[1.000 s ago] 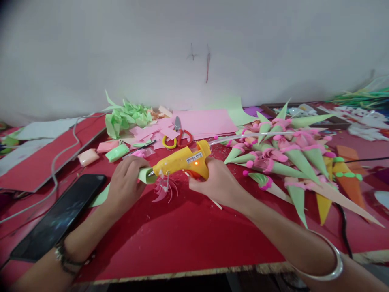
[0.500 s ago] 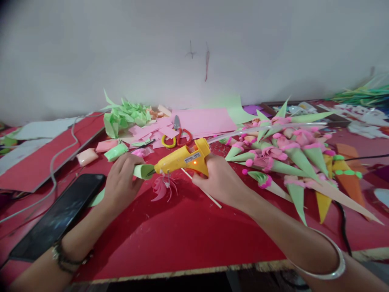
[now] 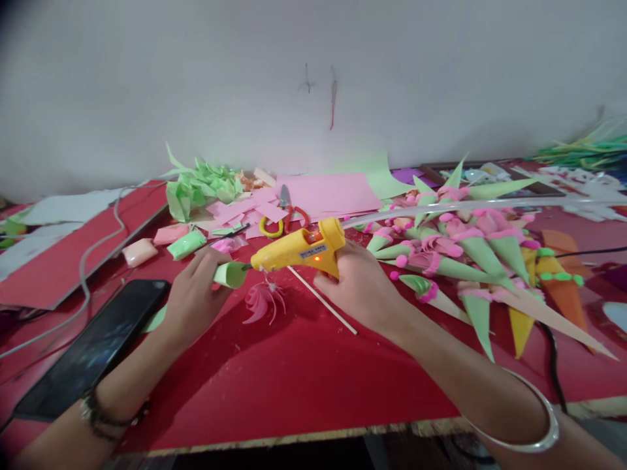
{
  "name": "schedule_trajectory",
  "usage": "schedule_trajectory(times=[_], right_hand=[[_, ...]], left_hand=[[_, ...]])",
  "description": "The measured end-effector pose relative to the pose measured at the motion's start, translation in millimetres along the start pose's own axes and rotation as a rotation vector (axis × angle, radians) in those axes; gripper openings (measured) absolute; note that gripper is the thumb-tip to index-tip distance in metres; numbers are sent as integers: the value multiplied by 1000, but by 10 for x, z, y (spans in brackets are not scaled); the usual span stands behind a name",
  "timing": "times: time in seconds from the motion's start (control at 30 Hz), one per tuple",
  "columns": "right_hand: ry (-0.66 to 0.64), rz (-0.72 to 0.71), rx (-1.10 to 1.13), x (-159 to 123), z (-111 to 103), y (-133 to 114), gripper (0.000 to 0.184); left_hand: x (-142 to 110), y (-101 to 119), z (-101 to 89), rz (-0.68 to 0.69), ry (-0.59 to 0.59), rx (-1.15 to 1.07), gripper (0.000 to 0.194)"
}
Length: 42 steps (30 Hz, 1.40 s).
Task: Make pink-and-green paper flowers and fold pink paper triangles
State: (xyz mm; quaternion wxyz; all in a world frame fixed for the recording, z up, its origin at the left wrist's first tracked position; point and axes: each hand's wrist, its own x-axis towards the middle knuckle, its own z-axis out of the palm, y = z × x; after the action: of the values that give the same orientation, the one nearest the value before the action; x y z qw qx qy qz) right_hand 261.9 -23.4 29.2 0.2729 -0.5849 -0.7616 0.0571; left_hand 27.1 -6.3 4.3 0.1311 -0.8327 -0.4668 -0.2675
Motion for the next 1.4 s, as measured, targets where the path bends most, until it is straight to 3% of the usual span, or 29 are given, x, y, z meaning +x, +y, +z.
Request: schedule_trajectory(times=[0.27, 0.57, 0.83, 0.97, 1.13, 1.23, 1.4], right_hand=[[84, -32, -42, -33, 31, 1, 32], [63, -100, -38, -25, 20, 10, 17], [8, -157, -71, -37, -15, 10, 12], [35, -190, -105, -40, -6, 24, 15], [161, -240, -90, -25, 47, 63, 6], [213, -232, -94, -23, 58, 54, 14], [194, -263, -87, -32, 58, 36, 14]], left_hand=[[-5, 32, -21, -81, -109, -47, 9], [-28, 0, -25, -162, -159, -14, 14], [17, 5, -84, -243, -221, -131, 16], [23, 2, -99, -262, -242, -138, 21], [1, -6, -81, -244, -254, -139, 22], [-8, -11, -71, -219, -260, -143, 23], [-8, -13, -64, -215, -267, -139, 22]])
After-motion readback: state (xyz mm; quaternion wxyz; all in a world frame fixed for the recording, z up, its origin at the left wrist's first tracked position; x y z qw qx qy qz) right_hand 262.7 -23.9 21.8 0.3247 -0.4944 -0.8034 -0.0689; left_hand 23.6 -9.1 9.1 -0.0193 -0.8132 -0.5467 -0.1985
